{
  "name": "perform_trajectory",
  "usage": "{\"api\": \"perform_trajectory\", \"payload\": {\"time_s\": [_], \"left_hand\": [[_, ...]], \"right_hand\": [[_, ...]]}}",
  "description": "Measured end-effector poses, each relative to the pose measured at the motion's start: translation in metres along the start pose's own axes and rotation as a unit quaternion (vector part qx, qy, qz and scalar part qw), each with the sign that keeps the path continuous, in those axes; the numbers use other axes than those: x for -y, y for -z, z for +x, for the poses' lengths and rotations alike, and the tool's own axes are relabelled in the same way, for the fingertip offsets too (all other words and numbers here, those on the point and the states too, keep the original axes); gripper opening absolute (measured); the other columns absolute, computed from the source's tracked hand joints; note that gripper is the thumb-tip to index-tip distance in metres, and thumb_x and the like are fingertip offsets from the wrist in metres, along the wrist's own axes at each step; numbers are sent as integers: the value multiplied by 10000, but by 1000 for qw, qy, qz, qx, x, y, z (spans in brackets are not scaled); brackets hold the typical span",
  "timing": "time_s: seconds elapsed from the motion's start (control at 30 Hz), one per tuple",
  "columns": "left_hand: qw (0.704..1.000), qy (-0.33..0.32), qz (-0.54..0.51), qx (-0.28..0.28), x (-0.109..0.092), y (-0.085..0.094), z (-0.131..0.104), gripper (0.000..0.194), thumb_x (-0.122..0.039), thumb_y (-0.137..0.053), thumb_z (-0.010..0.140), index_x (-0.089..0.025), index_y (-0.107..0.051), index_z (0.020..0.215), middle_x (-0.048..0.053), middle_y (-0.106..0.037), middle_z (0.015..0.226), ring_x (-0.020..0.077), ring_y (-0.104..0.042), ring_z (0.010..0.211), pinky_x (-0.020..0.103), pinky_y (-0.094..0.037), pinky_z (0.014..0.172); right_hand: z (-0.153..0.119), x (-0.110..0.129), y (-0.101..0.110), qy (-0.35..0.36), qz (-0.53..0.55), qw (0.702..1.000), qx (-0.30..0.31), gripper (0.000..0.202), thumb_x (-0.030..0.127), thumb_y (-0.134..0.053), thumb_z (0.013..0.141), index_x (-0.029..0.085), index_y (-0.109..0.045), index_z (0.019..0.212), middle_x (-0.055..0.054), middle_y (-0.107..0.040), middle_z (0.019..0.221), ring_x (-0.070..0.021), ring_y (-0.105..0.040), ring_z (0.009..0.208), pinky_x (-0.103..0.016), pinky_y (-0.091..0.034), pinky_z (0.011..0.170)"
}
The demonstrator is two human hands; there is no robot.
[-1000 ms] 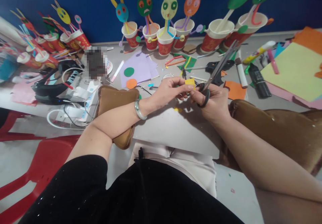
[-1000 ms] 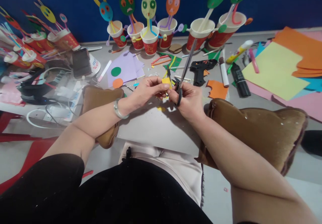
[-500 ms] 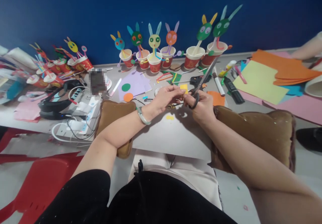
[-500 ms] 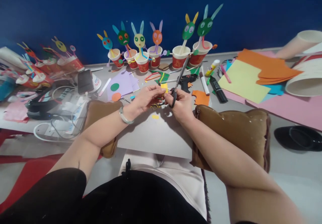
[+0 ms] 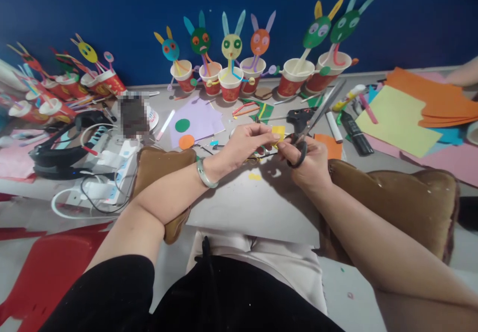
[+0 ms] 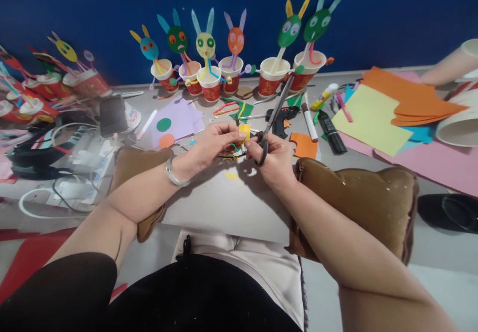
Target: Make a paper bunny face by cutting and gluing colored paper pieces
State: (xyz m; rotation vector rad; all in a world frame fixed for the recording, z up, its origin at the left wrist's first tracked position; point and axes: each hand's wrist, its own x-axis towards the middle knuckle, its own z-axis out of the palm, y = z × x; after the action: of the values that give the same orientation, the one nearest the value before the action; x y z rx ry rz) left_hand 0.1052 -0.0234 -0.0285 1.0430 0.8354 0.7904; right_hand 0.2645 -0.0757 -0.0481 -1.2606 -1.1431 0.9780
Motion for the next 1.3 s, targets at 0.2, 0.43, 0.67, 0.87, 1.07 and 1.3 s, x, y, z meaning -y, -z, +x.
{"api": "perform_trajectory", "payload": {"time_s": [0.2, 0.43, 0.67, 0.87, 1.07, 1.3], "left_hand": [[1000, 4, -11, 15, -1, -1, -8, 459, -482, -972, 737, -166, -639, 719, -41, -646, 693, 64, -573, 664, 243, -432, 659], [999, -32, -23, 19, 3, 0, -8, 515, -553, -999, 651, -170, -657, 697, -42, -658, 686, 54, -547, 637, 239, -425, 642], [999, -20, 1, 24, 4, 4, -9, 441, -492, -975, 724, -164, -680, 717, -38, -645, 680, 62, -546, 652, 242, -410, 646], [1000, -23, 2, 0, -5, 0, -13, 379, -356, -955, 783, -165, -648, 669, -46, -616, 649, 57, -533, 640, 233, -439, 668], [998, -33, -29, -36, -4, 0, -12, 346, -307, -918, 825, -169, -639, 674, -46, -628, 698, 50, -544, 652, 217, -454, 654], [999, -23, -29, -27, 1, 0, -12, 410, -420, -976, 728, -172, -655, 667, -44, -640, 684, 62, -552, 660, 239, -458, 675]], "right_hand": [[-3, 0, 1, -4, -5, 1000, 4, 419, 516, -924, 737, 215, -642, 664, 8, -603, 555, -117, -486, 521, -282, -392, 518], [-4, -1, 0, -3, -6, 1000, 13, 467, 557, -961, 699, 213, -646, 675, 18, -597, 555, -114, -484, 515, -280, -390, 513], [-5, 2, 0, 7, -18, 1000, 25, 445, 535, -948, 703, 207, -654, 643, 6, -612, 544, -113, -485, 503, -267, -386, 498], [-2, -5, 1, 1, -1, 1000, 27, 382, 478, -950, 685, 205, -683, 682, 9, -628, 558, -120, -511, 503, -269, -399, 507], [-2, -6, 1, -12, 6, 1000, 24, 324, 469, -910, 694, 219, -704, 703, 17, -627, 548, -135, -518, 514, -291, -407, 534], [-4, 0, -1, -17, -15, 999, 36, 444, 588, -941, 691, 245, -661, 661, -4, -622, 563, -159, -500, 536, -333, -418, 559]]}}
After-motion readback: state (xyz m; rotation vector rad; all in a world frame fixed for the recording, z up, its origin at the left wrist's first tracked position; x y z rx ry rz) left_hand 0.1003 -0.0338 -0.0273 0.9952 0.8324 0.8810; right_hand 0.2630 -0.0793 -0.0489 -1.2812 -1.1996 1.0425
